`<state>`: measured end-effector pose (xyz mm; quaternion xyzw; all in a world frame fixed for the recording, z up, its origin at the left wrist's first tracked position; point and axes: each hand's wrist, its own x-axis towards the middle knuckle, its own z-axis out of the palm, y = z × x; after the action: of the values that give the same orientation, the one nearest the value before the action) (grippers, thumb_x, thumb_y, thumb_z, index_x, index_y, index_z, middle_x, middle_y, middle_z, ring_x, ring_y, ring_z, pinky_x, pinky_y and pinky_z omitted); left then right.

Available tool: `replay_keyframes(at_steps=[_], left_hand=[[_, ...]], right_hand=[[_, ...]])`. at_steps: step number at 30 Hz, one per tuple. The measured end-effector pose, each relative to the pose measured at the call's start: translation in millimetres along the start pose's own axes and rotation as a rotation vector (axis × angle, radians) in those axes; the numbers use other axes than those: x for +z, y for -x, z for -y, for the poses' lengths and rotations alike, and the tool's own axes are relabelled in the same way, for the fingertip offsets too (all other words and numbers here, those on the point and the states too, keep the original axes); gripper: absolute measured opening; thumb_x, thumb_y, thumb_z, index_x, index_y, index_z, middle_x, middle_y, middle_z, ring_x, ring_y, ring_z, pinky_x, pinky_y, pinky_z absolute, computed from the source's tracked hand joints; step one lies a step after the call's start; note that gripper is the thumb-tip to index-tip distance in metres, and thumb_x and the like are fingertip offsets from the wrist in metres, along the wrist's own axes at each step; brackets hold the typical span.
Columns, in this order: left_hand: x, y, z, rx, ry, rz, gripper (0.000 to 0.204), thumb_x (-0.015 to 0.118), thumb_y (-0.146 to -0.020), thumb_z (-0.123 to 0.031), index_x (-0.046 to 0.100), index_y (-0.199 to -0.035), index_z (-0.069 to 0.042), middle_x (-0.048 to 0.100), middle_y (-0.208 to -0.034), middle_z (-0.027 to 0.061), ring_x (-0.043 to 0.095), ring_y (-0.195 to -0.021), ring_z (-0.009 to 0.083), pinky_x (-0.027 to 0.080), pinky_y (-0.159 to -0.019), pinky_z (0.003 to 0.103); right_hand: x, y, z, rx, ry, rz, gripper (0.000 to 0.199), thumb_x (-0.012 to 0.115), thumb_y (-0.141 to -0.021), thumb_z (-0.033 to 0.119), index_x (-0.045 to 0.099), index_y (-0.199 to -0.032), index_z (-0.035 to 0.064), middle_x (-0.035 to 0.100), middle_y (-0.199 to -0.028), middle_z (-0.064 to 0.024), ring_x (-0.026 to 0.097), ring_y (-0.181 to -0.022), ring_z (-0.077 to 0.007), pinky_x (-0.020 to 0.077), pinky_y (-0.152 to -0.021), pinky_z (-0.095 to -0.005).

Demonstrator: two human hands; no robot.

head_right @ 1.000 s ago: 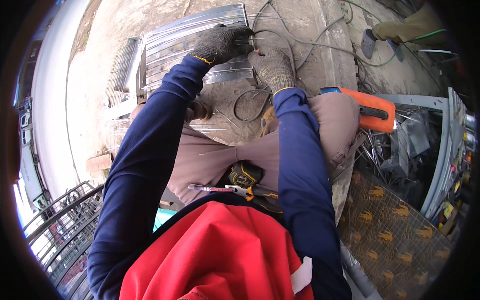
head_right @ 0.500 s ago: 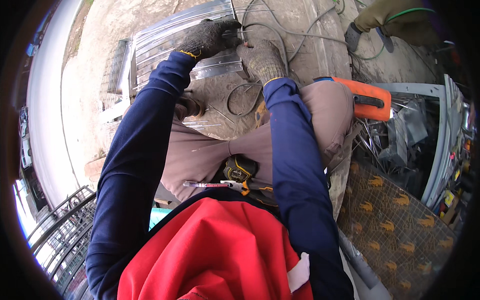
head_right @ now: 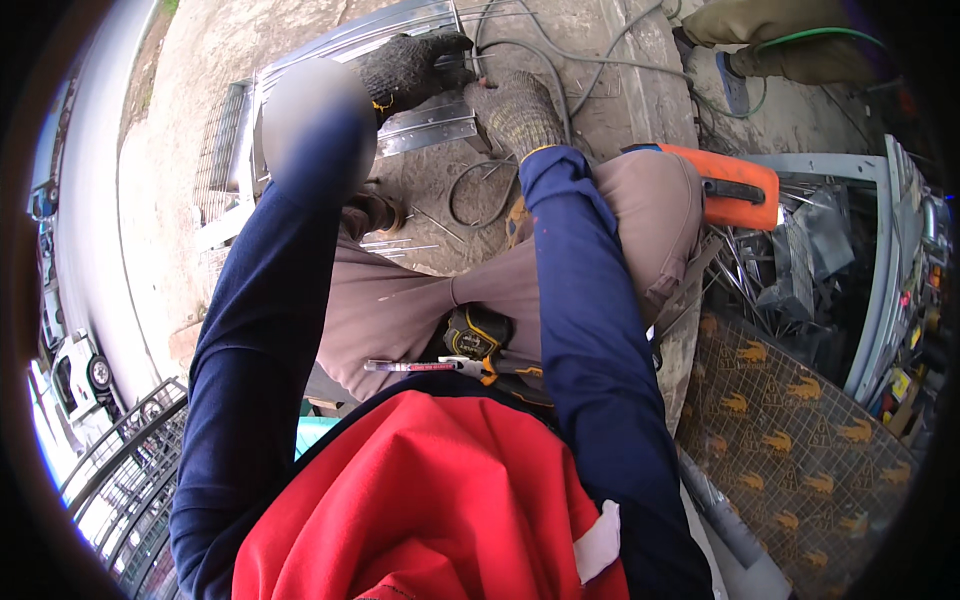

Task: Measuring, aligning, and welding metal rods to a frame to construct a grate or structured panel.

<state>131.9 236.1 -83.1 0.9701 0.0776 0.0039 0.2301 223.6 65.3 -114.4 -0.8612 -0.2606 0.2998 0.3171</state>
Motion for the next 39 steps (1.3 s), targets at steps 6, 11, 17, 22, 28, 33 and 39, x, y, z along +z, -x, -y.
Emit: replay_keyframes(at_steps=[6,11,17,22,28,33,39], left_hand=[[-3.5,2.0,-10.5,-0.111,-0.080,0.017,0.055,0.071,-0.088,-0.049,0.063,-0.133,-0.018,0.071,-0.116,0.0174,0.068,-0.107,0.0386,0.053,-0.094,0.047],[4.2,0.0,0.8,-0.079,-0.062,-0.017,0.054,0.072,-0.088,-0.049,0.063,-0.133,-0.020,0.072,-0.115,0.0177,0.069,-0.106,0.0385,0.054,-0.093,0.047],[13.8,-2.7,11.3,-0.041,-0.041,-0.048,0.054,0.073,-0.087,-0.047,0.064,-0.132,-0.019,0.072,-0.113,0.0173,0.069,-0.105,0.0385,0.054,-0.093,0.046],[12.4,-1.5,6.6,-0.061,-0.047,-0.056,0.054,0.073,-0.087,-0.047,0.063,-0.132,-0.019,0.072,-0.112,0.0170,0.068,-0.106,0.0388,0.054,-0.093,0.047],[5.3,11.8,-4.2,-0.036,-0.011,-0.097,0.051,0.070,-0.090,-0.044,0.063,-0.133,-0.019,0.070,-0.119,0.0167,0.065,-0.111,0.0388,0.051,-0.097,0.047],[0.7,59.4,-23.3,-0.005,0.151,-0.464,0.048,0.069,-0.093,-0.035,0.060,-0.134,-0.013,0.063,-0.128,0.0159,0.059,-0.120,0.0369,0.046,-0.102,0.046],[11.2,117.9,-40.6,-0.129,0.226,-0.553,0.045,0.073,-0.089,-0.027,0.061,-0.128,-0.010,0.064,-0.124,0.0149,0.059,-0.117,0.0367,0.047,-0.099,0.045]], right_hand=[[-1.2,1.6,-1.6,-0.050,-0.048,0.037,0.041,0.068,-0.089,0.033,0.067,-0.116,0.0018,0.069,-0.111,-0.0199,0.066,-0.104,-0.0337,0.0508,-0.092,-0.0402],[-1.6,3.5,-0.4,-0.062,-0.004,0.027,0.044,0.070,-0.088,0.036,0.069,-0.118,0.0031,0.069,-0.115,-0.0199,0.066,-0.108,-0.0337,0.0506,-0.095,-0.0402],[-0.8,4.4,-1.8,-0.084,0.009,-0.025,0.041,0.068,-0.086,0.042,0.072,-0.111,0.0091,0.071,-0.112,-0.0185,0.068,-0.105,-0.0350,0.0522,-0.096,-0.0429],[1.5,2.9,-7.0,-0.155,-0.059,-0.040,0.038,0.070,-0.088,0.031,0.068,-0.110,0.0004,0.067,-0.114,-0.0206,0.064,-0.108,-0.0353,0.0503,-0.094,-0.0413],[3.2,5.7,-2.3,-0.198,-0.021,-0.097,0.041,0.068,-0.086,0.041,0.071,-0.112,0.0094,0.072,-0.106,-0.0198,0.069,-0.100,-0.0365,0.0534,-0.090,-0.0435],[-5.2,23.2,12.8,-0.312,0.012,-0.041,0.035,0.069,-0.088,0.038,0.071,-0.109,0.0099,0.073,-0.101,-0.0158,0.070,-0.097,-0.0336,0.0537,-0.086,-0.0429],[-6.5,44.3,27.3,-0.511,-0.063,-0.008,0.027,0.071,-0.090,0.033,0.066,-0.104,0.0095,0.072,-0.097,-0.0116,0.071,-0.087,-0.0289,0.0551,-0.076,-0.0390]])
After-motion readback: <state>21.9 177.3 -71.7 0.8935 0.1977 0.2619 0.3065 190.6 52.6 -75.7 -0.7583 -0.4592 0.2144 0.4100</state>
